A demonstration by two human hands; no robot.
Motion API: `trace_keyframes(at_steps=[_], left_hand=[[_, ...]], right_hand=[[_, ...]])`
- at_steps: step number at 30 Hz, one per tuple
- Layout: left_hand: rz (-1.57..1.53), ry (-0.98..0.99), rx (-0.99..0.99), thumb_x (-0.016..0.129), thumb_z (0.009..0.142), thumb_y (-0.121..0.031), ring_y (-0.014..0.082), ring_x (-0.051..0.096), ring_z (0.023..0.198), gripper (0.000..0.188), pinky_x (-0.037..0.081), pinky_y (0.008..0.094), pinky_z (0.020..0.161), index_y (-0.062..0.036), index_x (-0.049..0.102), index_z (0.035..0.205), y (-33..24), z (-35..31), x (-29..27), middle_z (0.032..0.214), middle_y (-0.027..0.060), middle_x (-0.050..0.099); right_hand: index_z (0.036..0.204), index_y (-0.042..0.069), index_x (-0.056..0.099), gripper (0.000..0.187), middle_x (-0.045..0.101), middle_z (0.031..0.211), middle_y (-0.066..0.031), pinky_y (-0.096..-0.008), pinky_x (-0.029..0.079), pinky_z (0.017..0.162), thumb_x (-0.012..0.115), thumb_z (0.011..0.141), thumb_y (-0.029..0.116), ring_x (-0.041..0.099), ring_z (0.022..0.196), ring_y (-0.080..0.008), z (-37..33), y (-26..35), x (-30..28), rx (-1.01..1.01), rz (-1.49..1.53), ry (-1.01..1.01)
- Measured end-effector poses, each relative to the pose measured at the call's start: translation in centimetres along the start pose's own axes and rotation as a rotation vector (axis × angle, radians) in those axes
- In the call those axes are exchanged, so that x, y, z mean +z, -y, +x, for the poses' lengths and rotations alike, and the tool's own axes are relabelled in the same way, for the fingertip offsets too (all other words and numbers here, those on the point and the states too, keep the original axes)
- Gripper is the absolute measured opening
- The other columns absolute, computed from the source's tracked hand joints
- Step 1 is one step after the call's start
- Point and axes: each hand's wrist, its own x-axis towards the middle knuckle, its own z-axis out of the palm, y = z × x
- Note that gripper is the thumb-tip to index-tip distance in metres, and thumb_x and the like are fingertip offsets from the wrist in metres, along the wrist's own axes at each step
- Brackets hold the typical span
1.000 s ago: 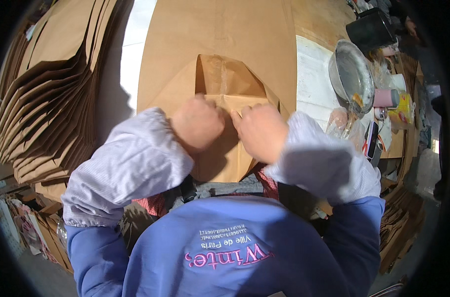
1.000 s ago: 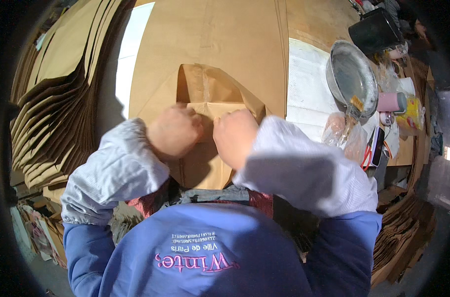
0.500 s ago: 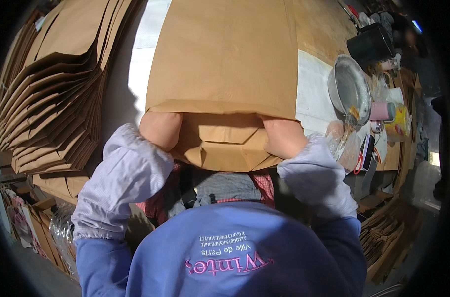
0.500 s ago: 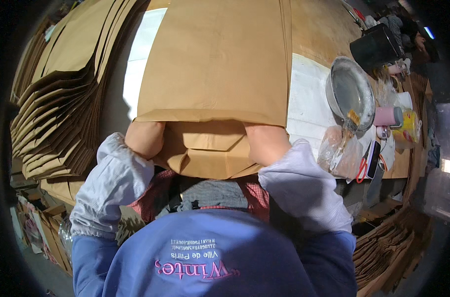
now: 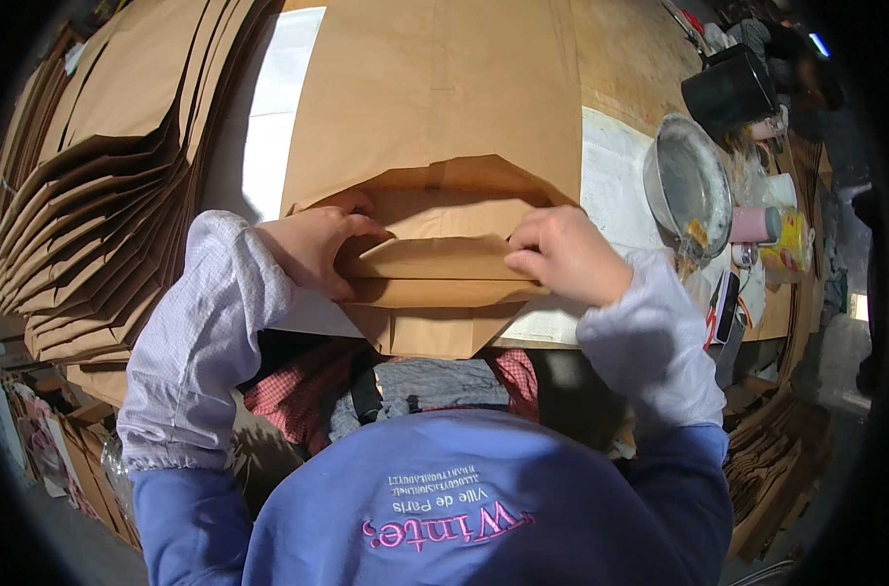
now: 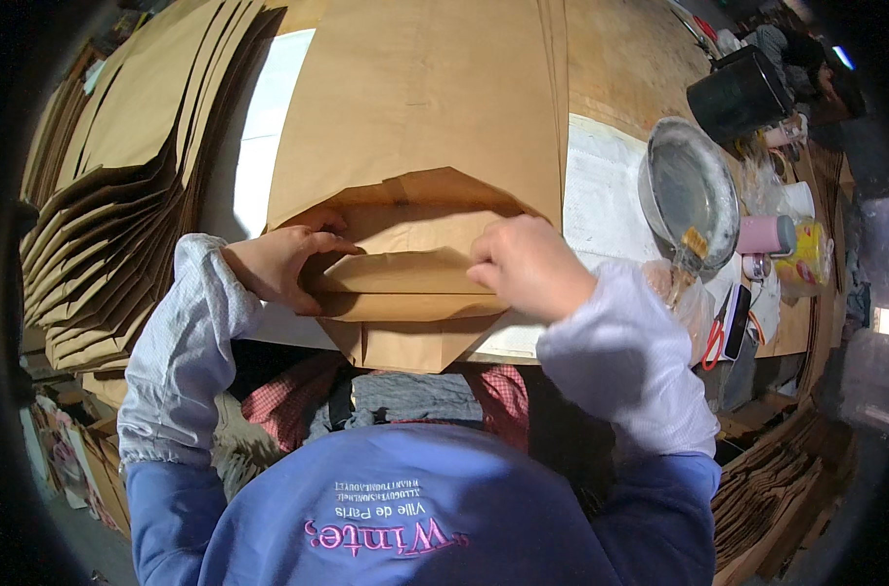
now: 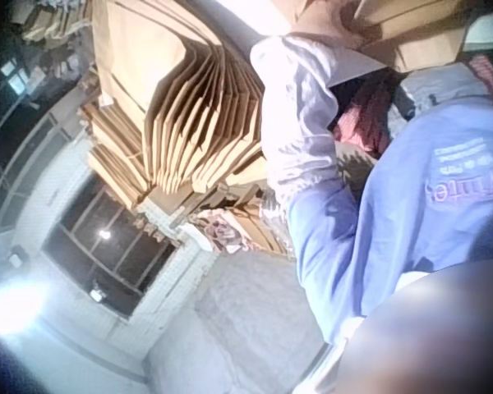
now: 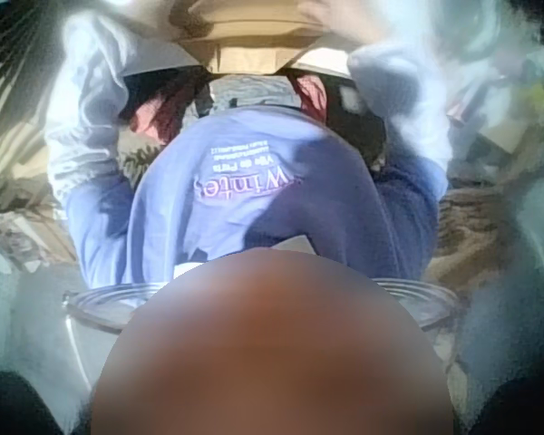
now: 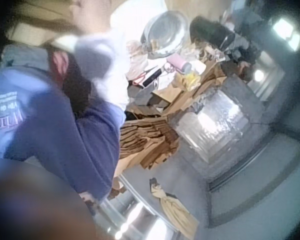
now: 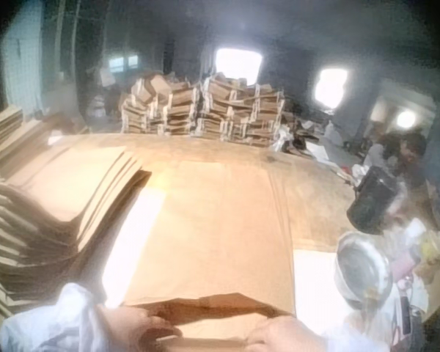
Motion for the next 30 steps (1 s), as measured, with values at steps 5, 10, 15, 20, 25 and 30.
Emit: trace_keyframes(at_steps=[5,10,15,20,25,30], left_hand=[[0.038,-0.324,-0.338,0.070,0.082,-0.021,0.0351,0.066,0.089,0.023,0.051,0.0414,0.080,-0.0034,0.069,0.097,-1.2,1.8,3.1,0.091,0.0168,0.069],[-0.027,-0.402,-0.258,0.071,0.082,-0.029,0.0372,0.065,0.091,0.030,0.051,0.0434,0.080,-0.0033,0.068,0.097,-0.5,1.6,3.7,0.092,0.0186,0.068],[0.200,-0.163,-0.210,0.085,0.064,-0.043,0.0396,0.062,0.099,0.077,0.050,0.0438,0.087,0.0002,0.055,0.120,-2.2,0.4,2.3,0.108,0.0216,0.063],[0.412,-0.239,-0.188,0.083,0.064,-0.041,0.0373,0.052,0.117,0.083,0.045,0.0425,0.099,0.0022,0.049,0.126,-3.7,0.4,3.5,0.127,0.0196,0.050],[0.454,-0.241,-0.169,0.086,0.061,-0.033,0.0398,0.051,0.115,0.086,0.044,0.0447,0.097,0.0025,0.046,0.127,-3.4,-0.3,4.3,0.127,0.0218,0.049],[0.449,-0.285,-0.173,0.088,0.054,-0.028,0.0393,0.052,0.110,0.068,0.046,0.0448,0.091,0.0026,0.056,0.106,-4.9,-1.2,3.9,0.125,0.0216,0.049]], right_hand=[[0.082,0.003,0.067,0.012,0.064,0.077,-0.0166,-0.0440,0.048,0.065,0.070,0.080,0.014,0.062,0.075,-0.0363,2.5,-0.3,1.2,0.181,-0.320,0.048],[0.103,0.003,0.066,0.023,0.062,0.085,-0.0176,-0.0449,0.048,0.065,0.067,0.081,0.009,0.062,0.079,-0.0365,-5.1,-1.2,0.2,-0.101,-0.135,-0.408],[0.120,0.007,0.063,0.041,0.058,0.090,-0.0153,-0.0433,0.049,0.072,0.053,0.081,0.000,0.059,0.079,-0.0344,-17.3,-6.0,-4.4,0.456,-0.604,-0.277],[0.116,0.003,0.067,0.032,0.065,0.094,-0.0181,-0.0407,0.051,0.073,0.063,0.084,0.005,0.064,0.082,-0.0325,-21.9,-9.4,-5.7,0.203,-0.563,-0.413],[0.098,0.000,0.073,0.022,0.068,0.078,-0.0003,-0.0234,0.044,0.058,0.072,0.090,0.020,0.058,0.064,-0.0075,-16.4,-14.7,-9.2,0.530,0.187,-0.963],[0.092,0.002,0.072,0.015,0.060,0.067,0.0030,-0.0229,0.034,0.051,0.071,0.090,0.017,0.049,0.055,-0.0063,-14.2,-16.6,-10.8,0.592,0.590,-0.979]])
